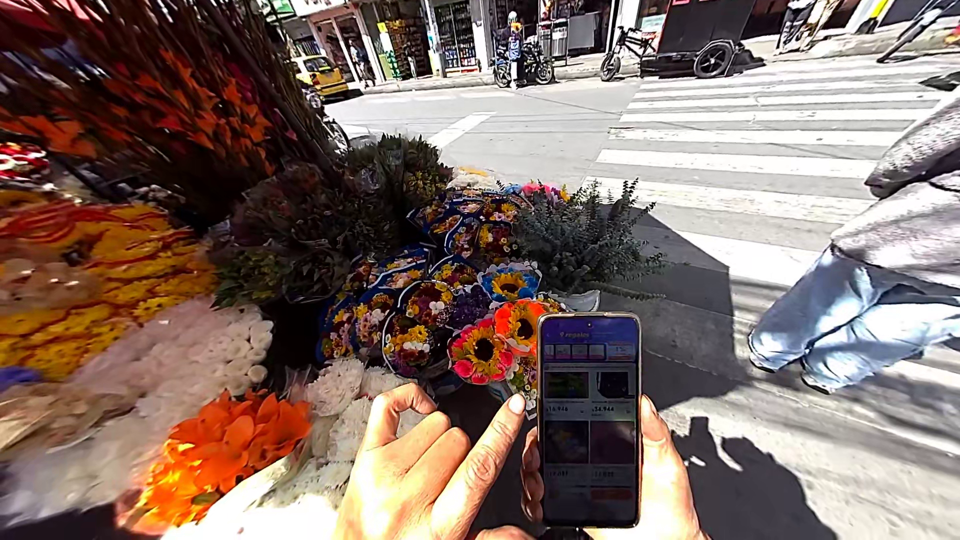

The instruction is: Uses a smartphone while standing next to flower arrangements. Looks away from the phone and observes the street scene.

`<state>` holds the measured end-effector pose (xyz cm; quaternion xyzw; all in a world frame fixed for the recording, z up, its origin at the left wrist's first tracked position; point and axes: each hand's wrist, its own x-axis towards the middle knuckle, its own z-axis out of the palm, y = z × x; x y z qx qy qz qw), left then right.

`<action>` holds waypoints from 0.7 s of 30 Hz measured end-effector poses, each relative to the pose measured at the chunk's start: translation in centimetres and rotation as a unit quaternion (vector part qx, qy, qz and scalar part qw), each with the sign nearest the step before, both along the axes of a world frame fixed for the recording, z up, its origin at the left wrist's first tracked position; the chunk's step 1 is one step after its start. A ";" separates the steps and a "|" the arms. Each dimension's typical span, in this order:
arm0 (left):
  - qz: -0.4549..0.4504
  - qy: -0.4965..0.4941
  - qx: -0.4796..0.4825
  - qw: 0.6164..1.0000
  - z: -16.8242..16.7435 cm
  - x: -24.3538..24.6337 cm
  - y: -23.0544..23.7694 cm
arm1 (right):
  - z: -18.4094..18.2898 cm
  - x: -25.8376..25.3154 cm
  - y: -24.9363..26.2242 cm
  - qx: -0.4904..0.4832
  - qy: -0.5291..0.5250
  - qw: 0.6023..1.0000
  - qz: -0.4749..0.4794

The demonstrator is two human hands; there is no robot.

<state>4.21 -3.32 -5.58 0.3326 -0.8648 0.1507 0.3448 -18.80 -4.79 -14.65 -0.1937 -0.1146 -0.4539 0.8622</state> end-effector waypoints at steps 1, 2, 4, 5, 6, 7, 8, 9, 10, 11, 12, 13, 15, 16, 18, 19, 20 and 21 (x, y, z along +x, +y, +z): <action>-0.001 0.000 0.002 1.000 -0.1 0.0 0.0 | 0.0 0.0 -0.1 0.000 -0.003 1.000 -0.001; -0.002 0.000 0.003 1.000 -0.1 0.0 -0.1 | 0.0 0.0 -0.1 0.001 -0.005 1.000 -0.004; -0.001 0.003 0.005 1.000 -0.3 0.0 -0.2 | 0.1 0.0 -0.2 0.007 -0.008 1.000 -0.012; -0.001 0.005 0.005 1.000 -0.4 -0.1 -0.3 | 0.1 0.0 -0.2 0.007 -0.009 1.000 -0.016; 0.000 0.005 0.006 1.000 -0.5 -0.1 -0.3 | 0.2 0.0 -0.3 0.002 -0.011 1.000 -0.020; 0.000 0.006 0.007 1.000 -0.5 -0.1 -0.4 | 0.4 -0.1 -0.3 0.000 -0.013 1.000 -0.024; -0.002 0.006 0.009 1.000 -0.6 -0.2 -0.5 | 0.5 -0.1 -0.3 0.000 -0.012 1.000 -0.027; -0.003 0.005 0.012 1.000 -0.6 -0.2 -0.5 | 0.5 -0.2 -0.4 -0.001 -0.013 1.000 -0.027; -0.003 0.005 0.016 1.000 -0.7 -0.3 -0.6 | 0.5 -0.2 -0.5 0.002 -0.010 1.000 -0.027; -0.005 0.006 0.019 1.000 -0.8 -0.4 -0.6 | 0.4 -0.3 -0.6 0.003 -0.005 1.000 -0.027; -0.005 0.006 0.024 1.000 -0.9 -0.5 -0.6 | 0.4 -0.4 -0.7 0.006 -0.001 1.000 -0.030; -0.004 0.006 0.028 1.000 -1.0 -0.6 -0.6 | 0.4 -0.6 -0.8 0.011 0.004 0.999 -0.032; -0.002 0.011 0.032 0.999 -1.4 -0.9 -0.7 | 0.1 -0.9 -1.1 0.010 0.008 0.999 -0.030; 0.000 0.015 0.032 0.999 -1.6 -1.1 -0.8 | 0.1 -1.1 -1.2 0.009 0.009 0.999 -0.030; 0.004 0.024 0.034 0.999 -1.7 -1.7 -1.0 | 0.0 -1.6 -1.4 0.005 0.007 1.000 -0.024; 0.008 0.030 0.032 0.999 -1.5 -2.1 -1.1 | 0.0 -1.8 -1.4 0.002 0.006 1.000 -0.023; 0.014 0.035 0.028 0.999 -1.3 -2.7 -1.4 | 0.0 -2.0 -1.5 0.000 0.007 1.000 -0.025; 0.024 0.037 0.019 0.999 -0.9 -3.3 -1.7 | 0.0 -2.2 -1.6 -0.004 0.008 0.999 -0.031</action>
